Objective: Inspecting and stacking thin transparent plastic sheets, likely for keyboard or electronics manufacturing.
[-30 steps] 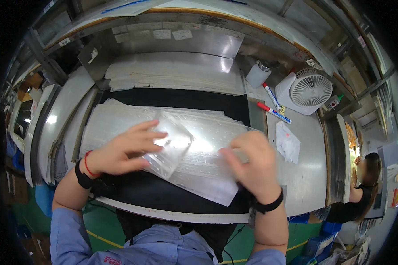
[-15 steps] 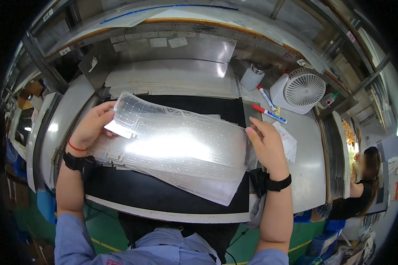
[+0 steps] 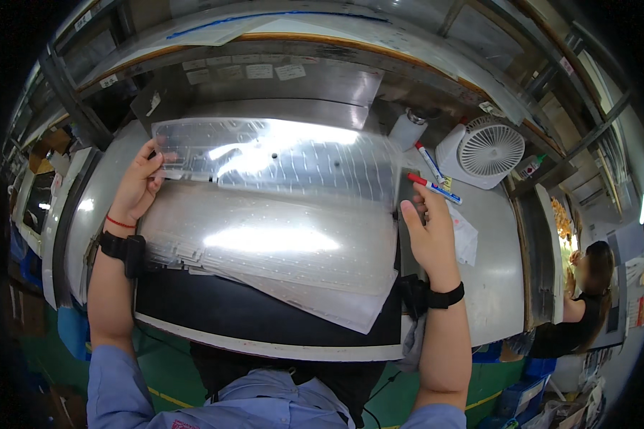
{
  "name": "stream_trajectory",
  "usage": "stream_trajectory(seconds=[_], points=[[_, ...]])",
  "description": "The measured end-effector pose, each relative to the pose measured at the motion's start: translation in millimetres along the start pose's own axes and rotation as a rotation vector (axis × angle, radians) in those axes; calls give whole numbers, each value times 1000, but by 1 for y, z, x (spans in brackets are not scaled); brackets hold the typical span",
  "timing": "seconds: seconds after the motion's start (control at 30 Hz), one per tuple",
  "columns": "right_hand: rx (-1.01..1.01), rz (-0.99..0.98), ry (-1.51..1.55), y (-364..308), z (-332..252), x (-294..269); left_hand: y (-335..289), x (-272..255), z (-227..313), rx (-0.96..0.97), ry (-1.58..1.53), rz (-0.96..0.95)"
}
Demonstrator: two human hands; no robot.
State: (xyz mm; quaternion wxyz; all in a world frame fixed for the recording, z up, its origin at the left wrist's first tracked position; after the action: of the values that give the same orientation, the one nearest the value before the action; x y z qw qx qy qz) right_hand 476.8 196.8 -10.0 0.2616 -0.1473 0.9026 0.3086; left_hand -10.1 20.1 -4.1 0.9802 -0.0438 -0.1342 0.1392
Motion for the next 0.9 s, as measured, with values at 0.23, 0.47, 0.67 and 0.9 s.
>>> stream_trajectory(seconds=[0.23, 0.47, 0.67, 0.9], points=[[-280, -297, -127, -3, -25, 0, 3, 4, -4, 29, -137, 181], [-298, -401, -102, -7, -30, 10, 1, -6, -4, -10, -51, 123], [-400, -318, -165, -4, -27, 12, 2, -5, -4, -19, -38, 152], [-80, -364, 67, -7, -26, 11, 4, -12, -7, -9, -16, 210]])
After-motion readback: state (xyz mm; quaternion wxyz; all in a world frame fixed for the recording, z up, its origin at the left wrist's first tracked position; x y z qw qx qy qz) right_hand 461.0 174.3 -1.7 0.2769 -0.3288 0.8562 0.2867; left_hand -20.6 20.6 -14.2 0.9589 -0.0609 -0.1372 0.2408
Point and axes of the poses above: each hand's wrist, its own y-axis towards the middle knuckle, its own x-axis out of the palm, z = x × y, the point moved 1 cm from there along y, towards the middle knuckle, and after that the axes turned 12 degrees about -x, right-handed, at the moved point
